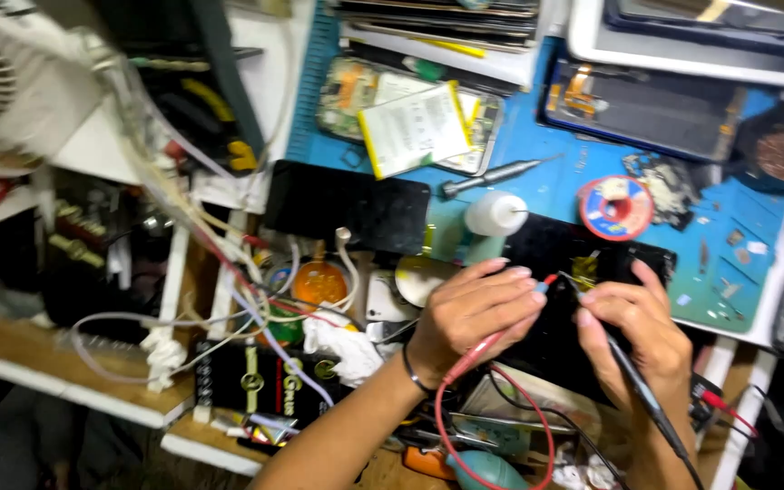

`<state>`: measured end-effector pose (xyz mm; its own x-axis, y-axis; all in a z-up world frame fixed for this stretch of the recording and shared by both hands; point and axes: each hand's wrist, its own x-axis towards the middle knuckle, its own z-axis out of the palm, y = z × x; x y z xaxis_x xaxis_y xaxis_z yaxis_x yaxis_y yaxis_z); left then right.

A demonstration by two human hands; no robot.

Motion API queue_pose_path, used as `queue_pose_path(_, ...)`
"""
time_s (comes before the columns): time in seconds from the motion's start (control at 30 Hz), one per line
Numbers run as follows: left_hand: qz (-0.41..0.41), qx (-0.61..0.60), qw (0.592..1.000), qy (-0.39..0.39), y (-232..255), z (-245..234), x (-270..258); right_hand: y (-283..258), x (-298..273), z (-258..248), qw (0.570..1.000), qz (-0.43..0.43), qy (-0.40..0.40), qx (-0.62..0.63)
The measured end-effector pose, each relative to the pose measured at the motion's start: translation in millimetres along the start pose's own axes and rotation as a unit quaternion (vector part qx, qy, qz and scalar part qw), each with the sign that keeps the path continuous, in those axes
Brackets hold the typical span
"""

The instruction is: A person is performing electronic repairs on a mobile phone, using a multimeter to test connections and a soldering iron to attach wires.

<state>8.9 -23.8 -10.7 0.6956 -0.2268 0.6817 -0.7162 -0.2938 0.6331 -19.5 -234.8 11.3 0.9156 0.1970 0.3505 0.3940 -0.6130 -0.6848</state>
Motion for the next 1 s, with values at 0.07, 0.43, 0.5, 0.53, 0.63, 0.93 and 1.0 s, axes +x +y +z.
queue_pose_path(0.07, -0.003, 0.022, 1.0, 0.008, 1.1, -2.2, -3.2, -2.1, -0.7, 3.2, 1.0, -0.002, -0.003, 0.01)
queue_pose_path(0.43, 0.004, 0.021, 1.0, 0.006, -3.2, 4.0, -13.4, 3.1, -8.8, 2.3, 1.0, 0.0, -0.002, -0.017)
queue_pose_path(0.5, 0.009, 0.026, 1.0, 0.01, -4.0, 5.0, -14.7, 3.7, -9.4, 2.7, 1.0, -0.002, 0.0, -0.021)
queue_pose_path(0.53, 0.011, 0.026, 1.0, 0.012, -3.6, 4.9, -14.7, 4.7, -9.4, 2.8, 1.0, -0.004, 0.001, -0.022)
queue_pose_path(0.63, 0.007, 0.022, 1.0, 0.011, -2.6, 3.3, -14.5, 6.2, -9.5, 4.0, 1.0, -0.01, 0.003, -0.021)
queue_pose_path(0.93, 0.015, -0.025, 0.998, 0.064, -7.2, 13.7, -8.9, 8.5, -4.5, 4.7, 0.999, -0.008, 0.048, 0.002)
queue_pose_path(1.0, -0.002, -0.017, 0.998, 0.058, -7.8, 10.2, -10.1, 5.9, -1.7, 6.1, 0.999, -0.008, 0.042, 0.014)
